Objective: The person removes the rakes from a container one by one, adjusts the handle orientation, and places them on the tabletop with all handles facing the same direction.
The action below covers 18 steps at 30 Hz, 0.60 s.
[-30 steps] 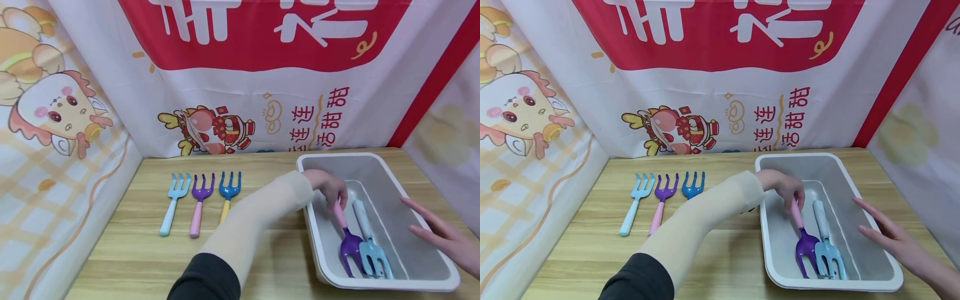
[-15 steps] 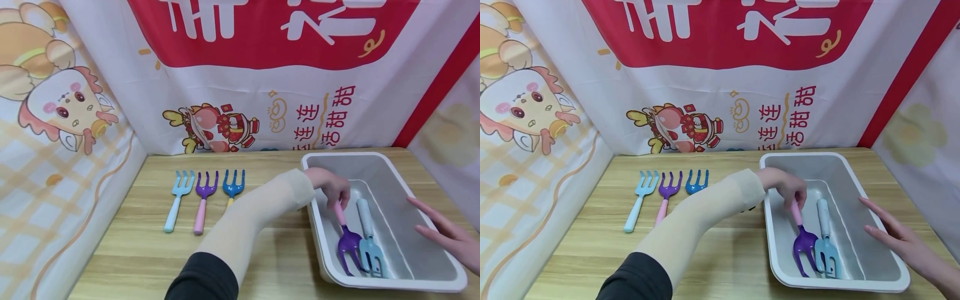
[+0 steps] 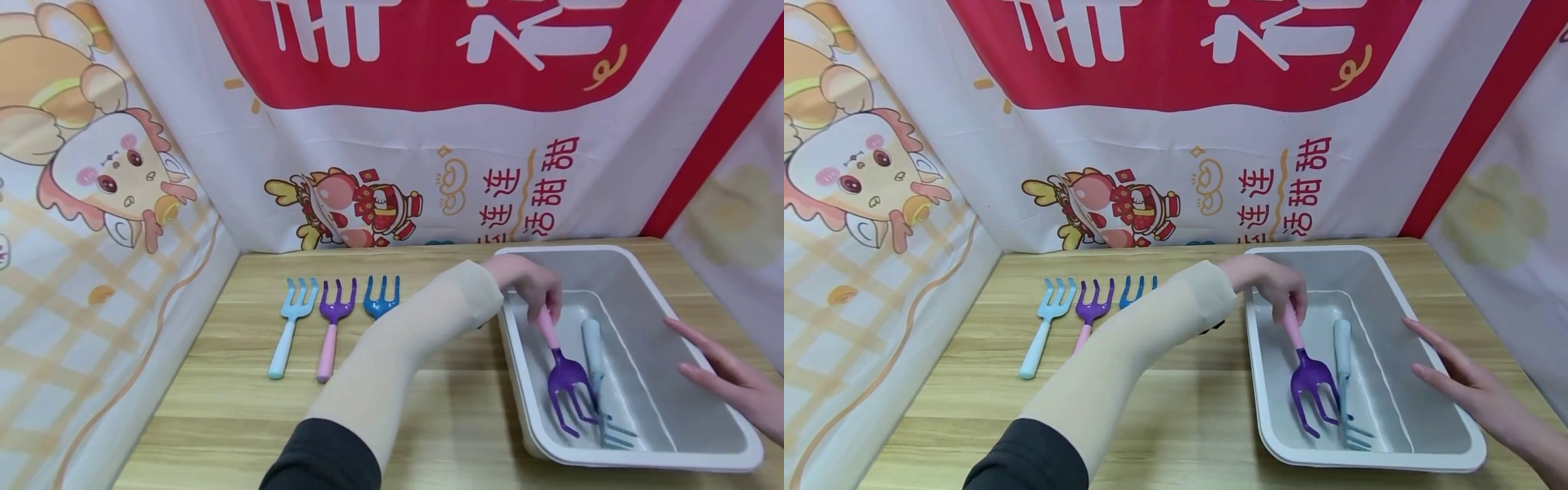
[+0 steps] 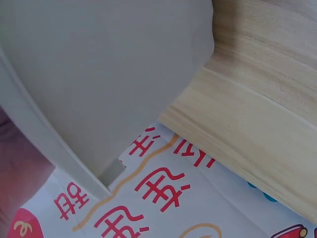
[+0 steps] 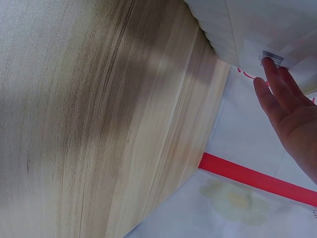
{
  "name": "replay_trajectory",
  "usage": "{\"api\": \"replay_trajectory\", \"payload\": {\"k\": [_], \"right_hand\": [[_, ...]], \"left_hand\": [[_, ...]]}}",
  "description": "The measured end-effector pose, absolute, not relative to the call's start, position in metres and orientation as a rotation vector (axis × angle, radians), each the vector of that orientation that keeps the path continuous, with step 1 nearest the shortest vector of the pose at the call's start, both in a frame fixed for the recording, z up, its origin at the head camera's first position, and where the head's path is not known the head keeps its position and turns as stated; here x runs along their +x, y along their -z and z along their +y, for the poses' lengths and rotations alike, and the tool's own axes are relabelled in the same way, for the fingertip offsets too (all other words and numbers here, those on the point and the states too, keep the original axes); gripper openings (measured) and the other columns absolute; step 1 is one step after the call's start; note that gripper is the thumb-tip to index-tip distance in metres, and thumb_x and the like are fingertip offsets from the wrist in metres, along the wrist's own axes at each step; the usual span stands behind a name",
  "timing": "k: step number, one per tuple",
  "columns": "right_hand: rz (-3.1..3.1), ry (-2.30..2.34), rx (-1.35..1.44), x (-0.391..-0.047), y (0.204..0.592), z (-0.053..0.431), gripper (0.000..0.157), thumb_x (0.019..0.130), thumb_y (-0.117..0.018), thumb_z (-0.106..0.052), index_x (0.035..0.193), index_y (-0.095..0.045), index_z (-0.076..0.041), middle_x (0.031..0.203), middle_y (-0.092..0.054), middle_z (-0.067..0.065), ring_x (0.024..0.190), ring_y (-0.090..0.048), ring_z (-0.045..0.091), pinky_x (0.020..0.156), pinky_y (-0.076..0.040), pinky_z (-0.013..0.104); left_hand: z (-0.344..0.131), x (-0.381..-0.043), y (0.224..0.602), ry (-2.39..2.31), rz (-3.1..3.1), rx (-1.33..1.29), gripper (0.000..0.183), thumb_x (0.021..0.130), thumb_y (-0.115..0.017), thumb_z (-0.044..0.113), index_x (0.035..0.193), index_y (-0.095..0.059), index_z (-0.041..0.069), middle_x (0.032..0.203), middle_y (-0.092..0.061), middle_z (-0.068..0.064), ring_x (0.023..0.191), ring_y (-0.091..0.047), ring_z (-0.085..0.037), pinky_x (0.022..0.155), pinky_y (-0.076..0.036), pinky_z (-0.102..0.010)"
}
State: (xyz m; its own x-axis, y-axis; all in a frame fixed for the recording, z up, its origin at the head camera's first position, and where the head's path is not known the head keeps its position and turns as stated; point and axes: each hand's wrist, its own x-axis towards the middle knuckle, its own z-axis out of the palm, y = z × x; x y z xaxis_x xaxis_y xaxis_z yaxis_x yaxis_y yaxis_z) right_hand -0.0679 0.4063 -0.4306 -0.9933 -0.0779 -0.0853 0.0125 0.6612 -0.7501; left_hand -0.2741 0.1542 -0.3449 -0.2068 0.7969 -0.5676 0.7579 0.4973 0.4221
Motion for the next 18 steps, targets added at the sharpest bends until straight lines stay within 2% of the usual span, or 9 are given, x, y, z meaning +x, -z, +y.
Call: {"api": "replay_trajectory", "payload": {"k": [3, 4, 6, 7, 9, 11, 14, 16, 18], "right_hand": [[2.727, 1.239, -0.019, -0.069, 0.428, 0.406, 0.067, 0.104, -0.044, -0.022, 0.155, -0.004, -0.034, 0.158, 0.01, 0.024, 0.144, -0.001, 0.024, 0.072, -0.034, 0.004], [2.717, 1.243, -0.013, -0.069, 0.427, 0.406, 0.067, 0.104, -0.044, -0.022, 0.155, -0.003, -0.034, 0.156, 0.009, 0.027, 0.142, -0.001, 0.039, 0.073, -0.034, 0.004], [2.715, 1.247, -0.004, -0.068, 0.428, 0.405, 0.068, 0.104, -0.045, -0.023, 0.155, -0.002, -0.034, 0.156, 0.009, 0.029, 0.141, 0.0, 0.045, 0.076, -0.033, 0.004], [2.71, 1.25, 0.003, -0.068, 0.428, 0.405, 0.068, 0.104, -0.045, -0.024, 0.155, -0.002, -0.035, 0.156, 0.009, 0.029, 0.136, -0.001, 0.054, 0.076, -0.031, 0.004], [2.724, 1.25, -0.004, -0.067, 0.428, 0.405, 0.067, 0.104, -0.044, -0.023, 0.155, -0.003, -0.034, 0.157, 0.009, 0.027, 0.139, 0.002, 0.049, 0.076, -0.027, 0.001], [2.754, 1.249, -0.031, -0.067, 0.429, 0.405, 0.066, 0.104, -0.044, -0.021, 0.156, -0.005, -0.034, 0.161, 0.009, 0.009, 0.145, 0.005, 0.023, 0.078, -0.025, 0.0], [2.802, 1.269, -0.101, -0.067, 0.43, 0.406, 0.065, 0.104, -0.045, -0.015, 0.156, -0.009, -0.03, 0.154, -0.001, -0.022, 0.131, -0.007, -0.013, 0.081, -0.025, 0.0], [2.825, 1.282, -0.136, -0.067, 0.431, 0.407, 0.065, 0.103, -0.045, -0.011, 0.157, -0.012, -0.028, 0.143, -0.01, -0.034, 0.115, -0.017, -0.023, 0.083, -0.022, -0.001], [2.817, 1.288, -0.135, -0.067, 0.432, 0.406, 0.065, 0.103, -0.044, -0.012, 0.156, -0.012, -0.029, 0.142, -0.01, -0.036, 0.116, -0.015, -0.023, 0.084, -0.021, -0.001]], "left_hand": [[0.152, -0.276, 0.344, -0.162, 1.949, 1.278, 0.027, 0.078, -0.071, -0.012, 0.097, -0.074, 0.007, 0.087, -0.065, -0.001, 0.082, -0.055, -0.009, 0.072, -0.043, -0.015], [0.151, -0.276, 0.344, -0.176, 1.944, 1.279, 0.027, 0.078, -0.072, -0.011, 0.097, -0.074, 0.008, 0.088, -0.066, -0.001, 0.083, -0.056, -0.009, 0.073, -0.043, -0.015], [0.148, -0.278, 0.343, -0.191, 1.93, 1.292, 0.027, 0.079, -0.072, -0.011, 0.098, -0.074, 0.008, 0.089, -0.066, -0.002, 0.084, -0.056, -0.01, 0.074, -0.044, -0.016], [0.147, -0.278, 0.342, -0.198, 1.927, 1.286, 0.028, 0.079, -0.072, -0.01, 0.098, -0.074, 0.009, 0.09, -0.066, -0.002, 0.085, -0.057, -0.01, 0.075, -0.044, -0.016], [0.145, -0.28, 0.341, -0.218, 1.92, 1.276, 0.028, 0.079, -0.072, -0.01, 0.099, -0.074, 0.009, 0.092, -0.066, -0.002, 0.086, -0.057, -0.011, 0.076, -0.044, -0.017], [0.143, -0.282, 0.339, -0.242, 1.916, 1.259, 0.028, 0.079, -0.072, -0.01, 0.099, -0.073, 0.009, 0.092, -0.066, -0.002, 0.088, -0.058, -0.011, 0.078, -0.044, -0.017], [0.141, -0.283, 0.335, -0.264, 1.908, 1.238, 0.026, 0.08, -0.072, -0.008, 0.099, -0.074, 0.009, 0.092, -0.067, -0.003, 0.088, -0.058, -0.012, 0.079, -0.044, -0.018], [0.14, -0.283, 0.334, -0.246, 1.9, 1.231, 0.024, 0.081, -0.072, -0.006, 0.099, -0.074, 0.01, 0.092, -0.067, -0.003, 0.088, -0.058, -0.012, 0.079, -0.043, -0.019], [0.139, -0.282, 0.332, -0.216, 1.895, 1.224, 0.022, 0.082, -0.073, -0.003, 0.099, -0.075, 0.011, 0.093, -0.068, -0.002, 0.088, -0.057, -0.011, 0.08, -0.042, -0.018]]}}
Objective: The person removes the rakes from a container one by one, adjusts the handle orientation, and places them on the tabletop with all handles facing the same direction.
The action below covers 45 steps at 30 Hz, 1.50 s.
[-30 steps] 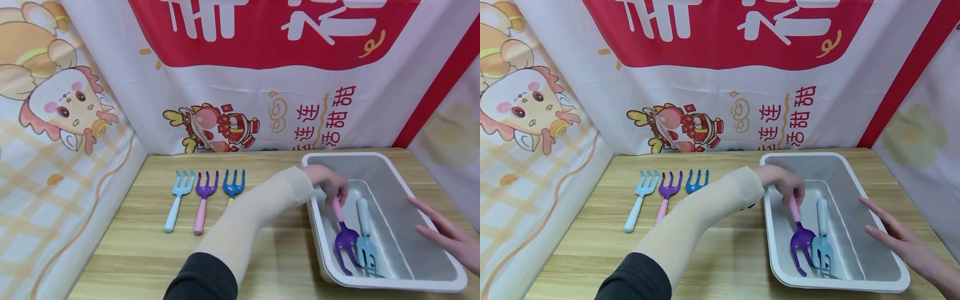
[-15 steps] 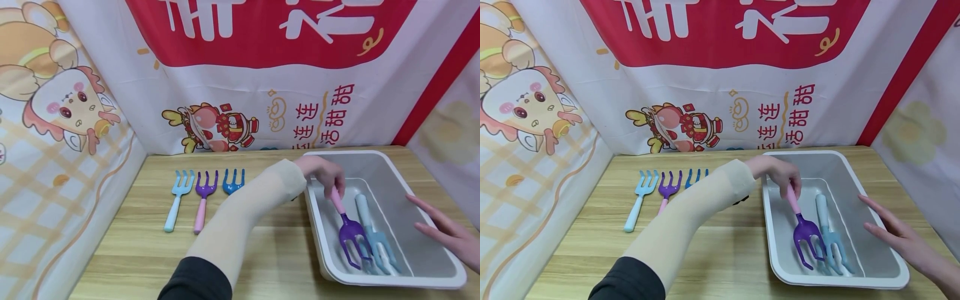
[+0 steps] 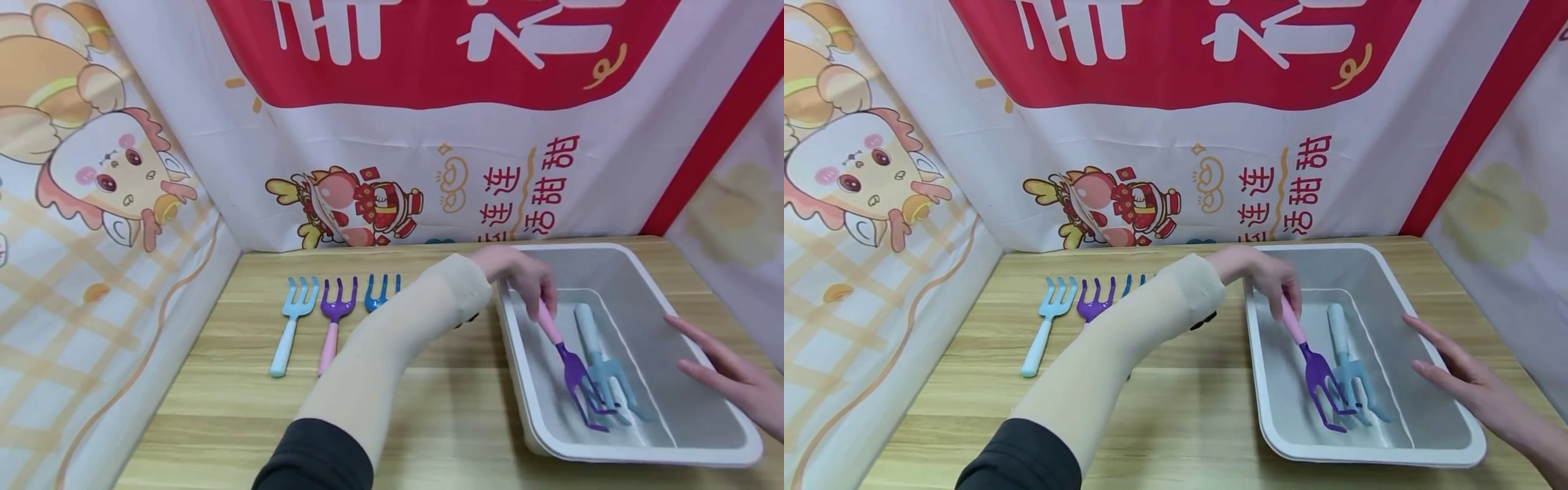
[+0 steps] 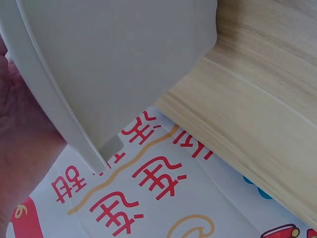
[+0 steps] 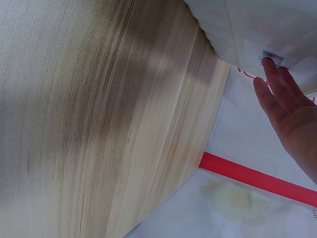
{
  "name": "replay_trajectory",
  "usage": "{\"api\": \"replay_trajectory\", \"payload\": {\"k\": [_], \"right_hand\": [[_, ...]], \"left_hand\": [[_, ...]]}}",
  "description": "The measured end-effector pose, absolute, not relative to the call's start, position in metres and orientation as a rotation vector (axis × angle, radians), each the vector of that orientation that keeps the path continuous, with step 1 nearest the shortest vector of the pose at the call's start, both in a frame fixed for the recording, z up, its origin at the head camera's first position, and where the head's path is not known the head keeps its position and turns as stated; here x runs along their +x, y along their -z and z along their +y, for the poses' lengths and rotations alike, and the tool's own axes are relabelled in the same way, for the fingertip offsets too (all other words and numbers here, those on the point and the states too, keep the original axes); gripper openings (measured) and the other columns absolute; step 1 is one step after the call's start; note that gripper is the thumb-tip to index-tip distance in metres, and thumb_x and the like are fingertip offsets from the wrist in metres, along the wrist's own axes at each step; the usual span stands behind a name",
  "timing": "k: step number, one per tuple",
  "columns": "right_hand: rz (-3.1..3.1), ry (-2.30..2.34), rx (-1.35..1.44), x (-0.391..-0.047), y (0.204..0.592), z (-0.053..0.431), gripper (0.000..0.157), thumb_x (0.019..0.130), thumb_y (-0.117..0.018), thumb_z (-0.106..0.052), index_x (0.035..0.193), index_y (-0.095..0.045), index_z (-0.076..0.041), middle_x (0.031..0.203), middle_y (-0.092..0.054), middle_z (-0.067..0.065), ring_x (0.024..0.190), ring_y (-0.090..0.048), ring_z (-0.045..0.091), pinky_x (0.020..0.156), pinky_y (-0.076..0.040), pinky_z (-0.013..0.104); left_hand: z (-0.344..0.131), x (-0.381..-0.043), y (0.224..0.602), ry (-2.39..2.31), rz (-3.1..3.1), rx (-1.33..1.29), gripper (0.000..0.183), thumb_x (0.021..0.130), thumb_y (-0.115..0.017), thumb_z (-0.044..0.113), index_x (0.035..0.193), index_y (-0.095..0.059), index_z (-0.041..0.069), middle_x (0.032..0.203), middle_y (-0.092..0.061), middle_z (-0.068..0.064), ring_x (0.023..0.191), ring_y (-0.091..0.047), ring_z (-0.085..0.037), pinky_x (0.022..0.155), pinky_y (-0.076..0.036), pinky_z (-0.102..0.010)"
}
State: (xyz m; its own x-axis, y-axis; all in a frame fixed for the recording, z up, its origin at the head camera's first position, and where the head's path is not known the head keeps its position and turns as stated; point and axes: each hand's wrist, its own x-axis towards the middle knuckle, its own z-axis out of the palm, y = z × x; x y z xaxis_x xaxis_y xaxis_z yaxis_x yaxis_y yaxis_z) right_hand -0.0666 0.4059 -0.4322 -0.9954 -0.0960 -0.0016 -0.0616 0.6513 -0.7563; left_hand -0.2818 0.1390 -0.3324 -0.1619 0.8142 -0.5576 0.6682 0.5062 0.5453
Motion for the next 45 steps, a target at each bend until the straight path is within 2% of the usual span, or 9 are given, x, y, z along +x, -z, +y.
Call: {"api": "replay_trajectory", "payload": {"k": [6, 13, 20, 28, 35, 41, 45], "right_hand": [[2.819, 1.33, -0.193, -0.068, 0.433, 0.406, 0.065, 0.103, -0.044, -0.008, 0.157, -0.013, -0.027, 0.14, -0.014, -0.037, 0.117, -0.014, -0.024, 0.087, -0.017, -0.002], [2.816, 1.336, -0.231, -0.07, 0.433, 0.408, 0.065, 0.102, -0.045, -0.005, 0.157, -0.015, -0.026, 0.14, -0.016, -0.036, 0.115, -0.021, -0.023, 0.082, -0.026, 0.002], [2.82, 1.347, -0.254, -0.071, 0.435, 0.41, 0.065, 0.101, -0.046, -0.003, 0.156, -0.017, -0.023, 0.14, -0.019, -0.034, 0.114, -0.025, -0.022, 0.078, -0.029, 0.002], [2.824, 1.333, -0.213, -0.069, 0.436, 0.409, 0.065, 0.102, -0.044, -0.007, 0.157, -0.014, -0.027, 0.14, -0.015, -0.037, 0.115, -0.019, -0.024, 0.085, -0.021, 0.0], [2.815, 1.338, -0.185, -0.069, 0.437, 0.409, 0.065, 0.103, -0.044, -0.009, 0.156, -0.013, -0.028, 0.14, -0.014, -0.038, 0.115, -0.018, -0.024, 0.086, -0.02, -0.001], [2.81, 1.323, -0.192, -0.069, 0.435, 0.411, 0.065, 0.103, -0.044, -0.008, 0.156, -0.013, -0.028, 0.141, -0.014, -0.036, 0.113, -0.02, -0.024, 0.083, -0.028, 0.001], [2.817, 1.319, -0.197, -0.07, 0.435, 0.412, 0.066, 0.102, -0.046, -0.007, 0.156, -0.014, -0.027, 0.14, -0.015, -0.035, 0.111, -0.023, -0.024, 0.076, -0.032, 0.001]], "left_hand": [[0.136, -0.283, 0.328, -0.151, 1.871, 1.242, 0.02, 0.085, -0.072, 0.004, 0.102, -0.075, 0.014, 0.096, -0.067, 0.0, 0.089, -0.055, -0.01, 0.08, -0.04, -0.019], [0.13, -0.288, 0.323, -0.248, 1.801, 1.238, 0.02, 0.086, -0.071, 0.004, 0.105, -0.074, 0.011, 0.096, -0.067, -0.001, 0.087, -0.055, -0.01, 0.08, -0.041, -0.019], [0.128, -0.288, 0.324, -0.282, 1.751, 1.182, 0.017, 0.091, -0.067, 0.007, 0.105, -0.075, 0.012, 0.086, -0.062, -0.003, 0.066, -0.045, -0.009, 0.061, -0.037, -0.018], [0.126, -0.287, 0.326, -0.337, 1.733, 1.215, 0.018, 0.089, -0.068, 0.005, 0.106, -0.074, 0.011, 0.093, -0.066, -0.004, 0.074, -0.051, -0.011, 0.067, -0.042, -0.021], [0.123, -0.29, 0.329, -0.471, 1.677, 1.184, 0.009, 0.09, -0.069, 0.01, 0.098, -0.074, 0.01, 0.083, -0.063, -0.007, 0.068, -0.049, -0.014, 0.056, -0.033, -0.021], [0.12, -0.292, 0.326, -0.555, 1.642, 1.185, 0.011, 0.093, -0.066, 0.013, 0.093, -0.075, 0.007, 0.08, -0.064, -0.008, 0.066, -0.051, -0.014, 0.058, -0.038, -0.023], [0.121, -0.292, 0.326, -0.6, 1.661, 1.144, 0.017, 0.095, -0.062, 0.013, 0.087, -0.076, 0.005, 0.08, -0.065, -0.014, 0.06, -0.048, -0.012, 0.056, -0.038, -0.023]]}}
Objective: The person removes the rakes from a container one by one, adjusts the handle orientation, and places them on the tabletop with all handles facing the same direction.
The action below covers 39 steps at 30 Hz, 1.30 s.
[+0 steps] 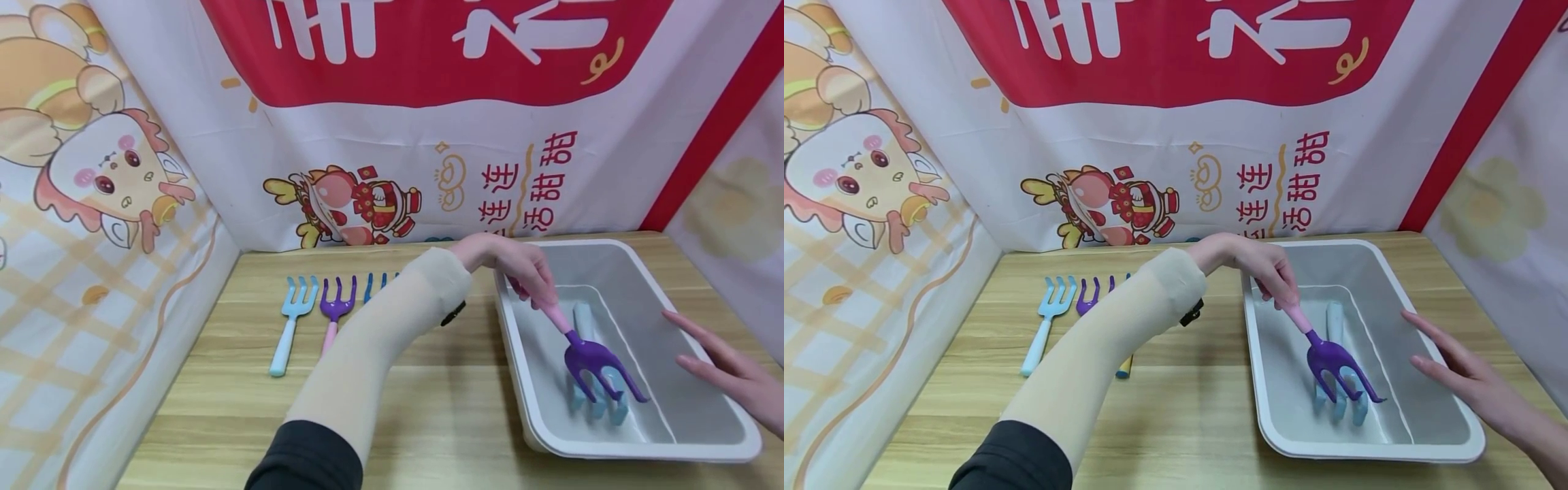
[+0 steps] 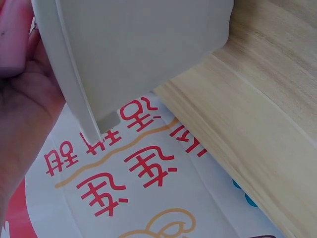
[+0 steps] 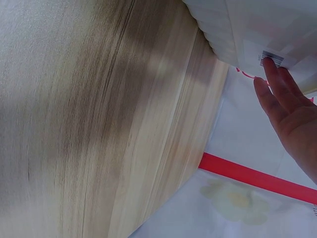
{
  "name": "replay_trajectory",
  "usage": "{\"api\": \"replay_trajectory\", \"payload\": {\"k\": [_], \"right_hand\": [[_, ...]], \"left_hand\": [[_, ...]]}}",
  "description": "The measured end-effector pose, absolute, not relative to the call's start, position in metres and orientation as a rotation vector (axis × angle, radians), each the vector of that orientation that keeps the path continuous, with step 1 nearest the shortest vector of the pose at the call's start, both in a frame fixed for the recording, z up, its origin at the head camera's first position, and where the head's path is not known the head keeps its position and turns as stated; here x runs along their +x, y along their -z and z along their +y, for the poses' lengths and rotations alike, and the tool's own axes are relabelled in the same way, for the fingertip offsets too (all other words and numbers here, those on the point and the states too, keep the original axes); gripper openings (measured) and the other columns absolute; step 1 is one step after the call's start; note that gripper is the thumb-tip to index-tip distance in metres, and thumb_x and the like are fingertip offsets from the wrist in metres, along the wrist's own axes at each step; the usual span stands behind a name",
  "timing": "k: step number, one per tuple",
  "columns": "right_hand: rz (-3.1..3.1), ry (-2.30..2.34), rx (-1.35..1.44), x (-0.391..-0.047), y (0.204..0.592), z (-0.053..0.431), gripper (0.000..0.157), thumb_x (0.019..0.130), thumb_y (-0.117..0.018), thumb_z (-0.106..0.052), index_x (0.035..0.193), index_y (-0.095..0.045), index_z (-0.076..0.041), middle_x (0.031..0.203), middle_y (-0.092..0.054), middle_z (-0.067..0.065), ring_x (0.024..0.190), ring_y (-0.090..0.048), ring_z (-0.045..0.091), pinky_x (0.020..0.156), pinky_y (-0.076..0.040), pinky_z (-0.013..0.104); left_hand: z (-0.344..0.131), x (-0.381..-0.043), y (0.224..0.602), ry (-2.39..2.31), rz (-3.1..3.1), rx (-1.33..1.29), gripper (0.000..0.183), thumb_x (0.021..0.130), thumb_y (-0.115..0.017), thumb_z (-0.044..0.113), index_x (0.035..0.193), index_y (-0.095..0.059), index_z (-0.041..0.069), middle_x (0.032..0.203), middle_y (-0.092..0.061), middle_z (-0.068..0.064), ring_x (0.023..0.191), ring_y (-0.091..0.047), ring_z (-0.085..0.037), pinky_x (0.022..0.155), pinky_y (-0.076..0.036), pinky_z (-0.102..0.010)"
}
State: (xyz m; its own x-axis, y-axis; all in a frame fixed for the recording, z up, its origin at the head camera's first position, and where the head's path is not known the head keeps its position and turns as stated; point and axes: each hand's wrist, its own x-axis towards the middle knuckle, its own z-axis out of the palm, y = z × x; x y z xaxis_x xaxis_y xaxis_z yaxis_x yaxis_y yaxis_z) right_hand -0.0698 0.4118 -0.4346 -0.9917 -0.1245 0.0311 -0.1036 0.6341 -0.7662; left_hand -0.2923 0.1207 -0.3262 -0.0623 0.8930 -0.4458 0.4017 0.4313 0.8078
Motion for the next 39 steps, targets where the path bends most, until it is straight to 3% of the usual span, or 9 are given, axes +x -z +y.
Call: {"api": "replay_trajectory", "payload": {"k": [12, 15, 18, 22, 26, 33, 35, 37, 39], "right_hand": [[2.814, 1.324, -0.2, -0.069, 0.433, 0.409, 0.065, 0.103, -0.044, -0.007, 0.157, -0.013, -0.026, 0.141, -0.016, -0.033, 0.112, -0.024, -0.023, 0.079, -0.032, 0.002], [2.813, 1.345, -0.209, -0.068, 0.434, 0.407, 0.065, 0.103, -0.043, -0.006, 0.157, -0.013, -0.025, 0.142, -0.015, -0.033, 0.116, -0.019, -0.023, 0.089, -0.024, 0.002], [2.803, 1.353, -0.203, -0.068, 0.432, 0.405, 0.065, 0.103, -0.042, -0.007, 0.157, -0.011, -0.027, 0.141, -0.013, -0.035, 0.117, -0.015, -0.023, 0.089, -0.015, -0.002], [2.816, 1.341, -0.206, -0.068, 0.43, 0.404, 0.066, 0.102, -0.043, -0.006, 0.157, -0.013, -0.027, 0.139, -0.015, -0.035, 0.115, -0.021, -0.024, 0.09, -0.024, 0.001], [2.81, 1.299, -0.169, -0.067, 0.431, 0.405, 0.066, 0.102, -0.045, -0.008, 0.156, -0.012, -0.028, 0.145, -0.01, -0.031, 0.112, -0.023, -0.024, 0.078, -0.033, 0.002], [2.877, 1.244, -0.191, -0.07, 0.437, 0.408, 0.07, 0.101, -0.048, -0.007, 0.156, -0.012, -0.03, 0.133, -0.013, -0.039, 0.106, -0.024, -0.025, 0.073, -0.033, 0.002], [2.864, 1.241, -0.166, -0.071, 0.439, 0.409, 0.071, 0.101, -0.048, -0.008, 0.156, -0.011, -0.033, 0.148, -0.004, -0.03, 0.106, -0.026, -0.024, 0.071, -0.038, 0.006], [2.834, 1.234, -0.123, -0.072, 0.441, 0.408, 0.07, 0.103, -0.047, -0.012, 0.155, -0.007, -0.036, 0.159, 0.006, -0.009, 0.125, -0.02, -0.015, 0.077, -0.036, 0.006], [2.796, 1.221, -0.082, -0.074, 0.44, 0.406, 0.069, 0.104, -0.045, -0.016, 0.154, -0.003, -0.039, 0.159, 0.01, 0.02, 0.139, -0.021, 0.012, 0.075, -0.037, 0.007]], "left_hand": [[0.122, -0.29, 0.334, -0.734, 1.64, 1.091, 0.026, 0.099, -0.057, 0.015, 0.083, -0.074, 0.001, 0.077, -0.067, -0.015, 0.054, -0.046, -0.012, 0.054, -0.041, -0.021], [0.122, -0.289, 0.334, -0.779, 1.62, 1.072, 0.026, 0.099, -0.057, 0.013, 0.084, -0.073, 0.0, 0.076, -0.067, -0.016, 0.053, -0.047, -0.012, 0.053, -0.041, -0.02], [0.119, -0.289, 0.332, -0.835, 1.591, 1.086, 0.024, 0.098, -0.057, 0.011, 0.086, -0.073, -0.001, 0.077, -0.067, -0.017, 0.054, -0.048, -0.013, 0.054, -0.042, -0.021], [0.115, -0.291, 0.329, -0.855, 1.595, 1.114, 0.022, 0.098, -0.057, 0.011, 0.089, -0.074, 0.001, 0.078, -0.067, -0.016, 0.057, -0.049, -0.014, 0.055, -0.042, -0.021], [0.107, -0.293, 0.326, -0.831, 1.647, 1.114, 0.021, 0.098, -0.058, 0.012, 0.091, -0.075, 0.004, 0.079, -0.068, -0.015, 0.058, -0.048, -0.014, 0.056, -0.04, -0.023], [0.084, -0.295, 0.321, -0.899, 1.7, 1.105, 0.017, 0.097, -0.061, 0.017, 0.096, -0.077, 0.01, 0.086, -0.069, -0.016, 0.062, -0.048, -0.015, 0.058, -0.041, -0.025], [0.078, -0.295, 0.318, -0.939, 1.695, 1.107, 0.016, 0.096, -0.062, 0.015, 0.099, -0.077, 0.011, 0.087, -0.069, -0.016, 0.063, -0.049, -0.016, 0.06, -0.043, -0.025], [0.072, -0.295, 0.316, -0.977, 1.695, 1.106, 0.015, 0.095, -0.063, 0.014, 0.102, -0.076, 0.011, 0.089, -0.069, -0.015, 0.065, -0.05, -0.016, 0.061, -0.045, -0.026], [0.064, -0.296, 0.314, -1.006, 1.696, 1.114, 0.017, 0.094, -0.063, 0.012, 0.106, -0.074, 0.009, 0.09, -0.068, -0.015, 0.067, -0.051, -0.017, 0.064, -0.047, -0.027]]}}
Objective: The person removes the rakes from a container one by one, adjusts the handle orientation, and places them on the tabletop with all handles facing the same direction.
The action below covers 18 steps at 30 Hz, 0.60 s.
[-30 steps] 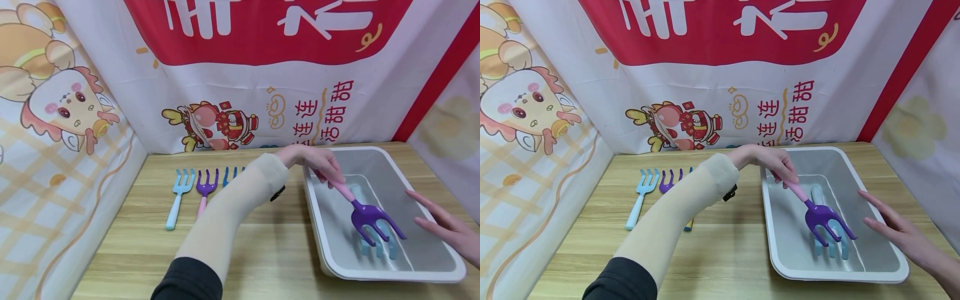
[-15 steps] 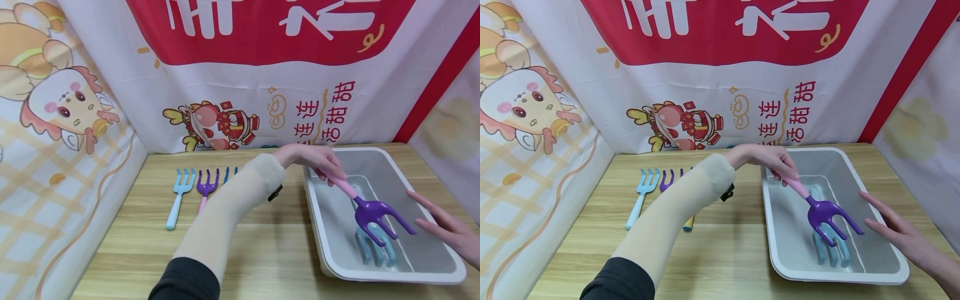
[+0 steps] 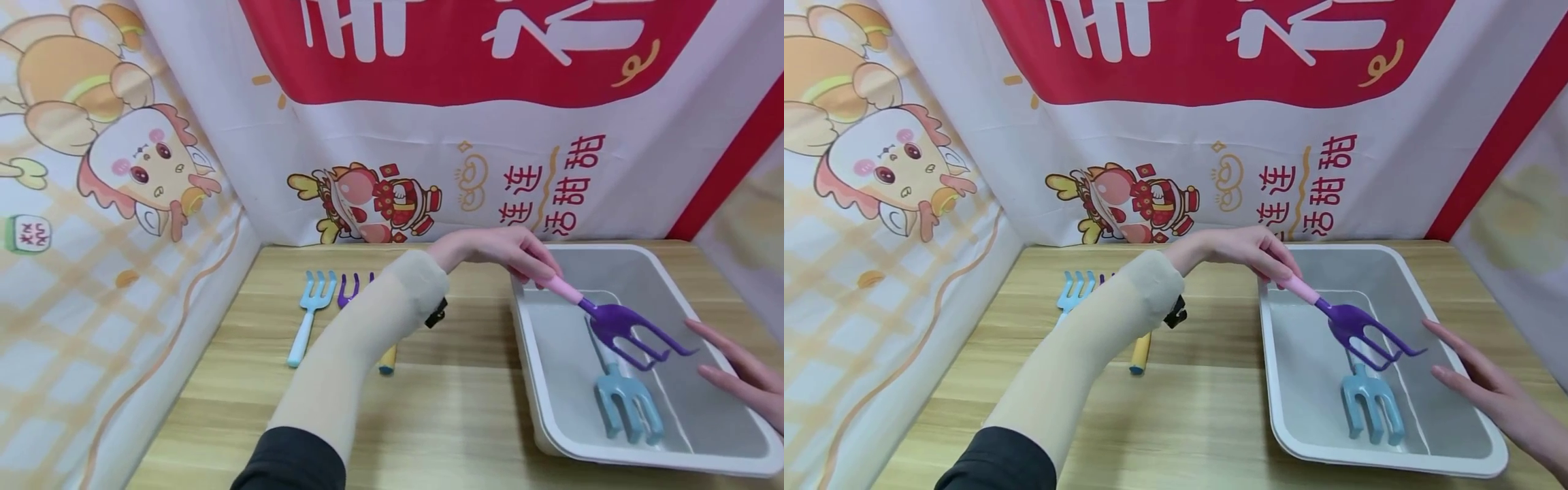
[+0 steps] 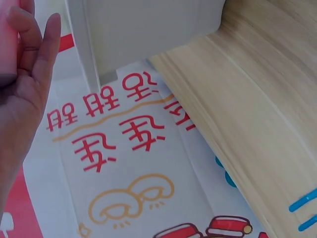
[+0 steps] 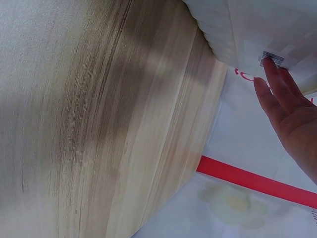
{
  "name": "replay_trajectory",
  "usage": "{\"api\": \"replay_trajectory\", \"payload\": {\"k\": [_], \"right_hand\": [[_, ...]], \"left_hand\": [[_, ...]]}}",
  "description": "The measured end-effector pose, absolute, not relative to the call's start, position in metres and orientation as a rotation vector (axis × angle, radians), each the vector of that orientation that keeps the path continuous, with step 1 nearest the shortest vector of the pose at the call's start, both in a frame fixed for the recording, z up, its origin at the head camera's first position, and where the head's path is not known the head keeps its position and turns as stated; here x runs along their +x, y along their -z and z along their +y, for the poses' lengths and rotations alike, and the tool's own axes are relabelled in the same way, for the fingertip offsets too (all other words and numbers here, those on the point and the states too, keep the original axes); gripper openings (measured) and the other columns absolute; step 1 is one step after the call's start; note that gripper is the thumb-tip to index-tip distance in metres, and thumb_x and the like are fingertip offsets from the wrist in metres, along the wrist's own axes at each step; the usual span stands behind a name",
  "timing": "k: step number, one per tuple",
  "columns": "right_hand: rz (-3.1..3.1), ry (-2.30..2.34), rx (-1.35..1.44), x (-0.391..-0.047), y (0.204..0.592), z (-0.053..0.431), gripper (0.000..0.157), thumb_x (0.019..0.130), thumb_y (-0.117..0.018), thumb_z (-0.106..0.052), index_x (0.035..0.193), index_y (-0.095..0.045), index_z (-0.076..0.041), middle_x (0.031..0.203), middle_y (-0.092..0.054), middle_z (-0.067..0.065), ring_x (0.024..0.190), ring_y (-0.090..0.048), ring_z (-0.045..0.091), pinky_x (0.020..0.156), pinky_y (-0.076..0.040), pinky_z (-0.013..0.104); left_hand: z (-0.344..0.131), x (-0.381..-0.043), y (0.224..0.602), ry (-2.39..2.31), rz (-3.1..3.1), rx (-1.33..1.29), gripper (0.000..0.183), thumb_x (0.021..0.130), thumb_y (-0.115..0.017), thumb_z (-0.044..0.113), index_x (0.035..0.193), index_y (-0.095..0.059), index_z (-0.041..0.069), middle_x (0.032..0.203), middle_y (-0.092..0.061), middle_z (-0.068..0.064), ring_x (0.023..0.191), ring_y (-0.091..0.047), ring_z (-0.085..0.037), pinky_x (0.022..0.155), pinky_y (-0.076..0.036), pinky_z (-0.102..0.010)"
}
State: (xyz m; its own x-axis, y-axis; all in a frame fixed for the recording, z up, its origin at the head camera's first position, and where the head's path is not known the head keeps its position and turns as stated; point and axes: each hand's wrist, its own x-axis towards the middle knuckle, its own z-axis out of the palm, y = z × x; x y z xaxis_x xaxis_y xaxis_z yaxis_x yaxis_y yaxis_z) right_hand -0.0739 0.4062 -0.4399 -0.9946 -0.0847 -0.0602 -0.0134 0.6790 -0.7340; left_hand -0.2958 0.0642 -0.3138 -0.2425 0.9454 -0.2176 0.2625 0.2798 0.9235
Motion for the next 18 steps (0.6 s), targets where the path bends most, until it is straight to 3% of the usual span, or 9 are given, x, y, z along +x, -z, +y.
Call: {"api": "replay_trajectory", "payload": {"k": [1, 2, 3, 7, 9, 11, 14, 17, 18], "right_hand": [[2.794, 1.214, -0.078, -0.074, 0.439, 0.406, 0.069, 0.104, -0.044, -0.016, 0.154, -0.002, -0.038, 0.154, 0.009, 0.033, 0.142, -0.016, 0.014, 0.08, -0.033, 0.005], [2.803, 1.204, -0.08, -0.074, 0.439, 0.405, 0.069, 0.104, -0.044, -0.016, 0.154, -0.001, -0.038, 0.153, 0.009, 0.033, 0.143, -0.005, 0.01, 0.081, -0.027, 0.002], [2.8, 1.194, -0.074, -0.074, 0.438, 0.404, 0.069, 0.104, -0.043, -0.018, 0.153, 0.001, -0.038, 0.152, 0.009, 0.035, 0.145, 0.002, 0.024, 0.081, -0.021, -0.001], [2.773, 1.163, -0.014, -0.075, 0.432, 0.403, 0.069, 0.105, -0.043, -0.021, 0.151, 0.005, -0.041, 0.149, 0.007, 0.04, 0.14, -0.013, 0.042, 0.081, -0.038, 0.008], [2.744, 1.137, 0.034, -0.076, 0.429, 0.402, 0.07, 0.105, -0.042, -0.025, 0.149, 0.008, -0.044, 0.147, 0.006, 0.043, 0.12, -0.019, 0.064, 0.069, -0.042, 0.011], [2.705, 1.162, 0.054, -0.077, 0.428, 0.403, 0.07, 0.105, -0.042, -0.026, 0.148, 0.01, -0.046, 0.146, 0.007, 0.044, 0.116, -0.039, 0.055, 0.063, -0.049, 0.018], [2.673, 1.227, 0.063, -0.076, 0.429, 0.403, 0.07, 0.105, -0.041, -0.024, 0.146, 0.008, -0.051, 0.145, 0.007, 0.044, 0.099, -0.061, 0.02, 0.061, -0.055, 0.028], [2.66, 1.267, 0.046, -0.076, 0.43, 0.404, 0.07, 0.105, -0.041, -0.021, 0.146, 0.005, -0.054, 0.144, 0.004, 0.045, 0.081, -0.05, -0.013, 0.059, -0.056, 0.035], [2.666, 1.245, 0.042, -0.077, 0.43, 0.404, 0.07, 0.105, -0.041, -0.022, 0.145, 0.006, -0.054, 0.143, 0.002, 0.046, 0.081, -0.05, -0.013, 0.059, -0.056, 0.035]], "left_hand": [[0.061, -0.296, 0.313, -1.019, 1.695, 1.121, 0.018, 0.093, -0.064, 0.012, 0.108, -0.073, 0.008, 0.091, -0.067, -0.015, 0.068, -0.052, -0.017, 0.065, -0.048, -0.027], [0.058, -0.296, 0.313, -1.033, 1.694, 1.119, 0.019, 0.093, -0.064, 0.011, 0.11, -0.073, 0.007, 0.091, -0.066, -0.015, 0.069, -0.053, -0.018, 0.066, -0.048, -0.028], [0.054, -0.296, 0.313, -1.043, 1.694, 1.125, 0.021, 0.093, -0.064, 0.011, 0.112, -0.071, 0.006, 0.093, -0.066, -0.014, 0.071, -0.054, -0.018, 0.068, -0.049, -0.029], [0.041, -0.295, 0.314, -1.082, 1.702, 1.119, 0.025, 0.094, -0.063, 0.01, 0.117, -0.068, 0.004, 0.101, -0.065, -0.012, 0.082, -0.058, -0.023, 0.076, -0.053, -0.032], [0.034, -0.293, 0.314, -1.107, 1.719, 1.108, 0.026, 0.095, -0.062, 0.009, 0.119, -0.067, 0.003, 0.103, -0.064, -0.012, 0.085, -0.059, -0.025, 0.079, -0.053, -0.034], [0.026, -0.29, 0.314, -1.137, 1.738, 1.117, 0.027, 0.096, -0.061, 0.01, 0.121, -0.066, 0.003, 0.106, -0.064, -0.013, 0.087, -0.059, -0.028, 0.08, -0.053, -0.035], [0.015, -0.284, 0.317, -1.181, 1.784, 1.102, 0.026, 0.096, -0.061, 0.013, 0.121, -0.066, 0.005, 0.105, -0.065, -0.012, 0.082, -0.06, -0.027, 0.08, -0.053, -0.036], [0.002, -0.278, 0.321, -1.212, 1.824, 1.093, 0.028, 0.097, -0.059, 0.016, 0.123, -0.065, 0.007, 0.105, -0.065, -0.009, 0.082, -0.06, -0.025, 0.082, -0.053, -0.036], [-0.002, -0.276, 0.323, -1.216, 1.837, 1.087, 0.029, 0.098, -0.059, 0.016, 0.125, -0.064, 0.007, 0.106, -0.065, -0.007, 0.083, -0.061, -0.022, 0.083, -0.053, -0.036]]}}
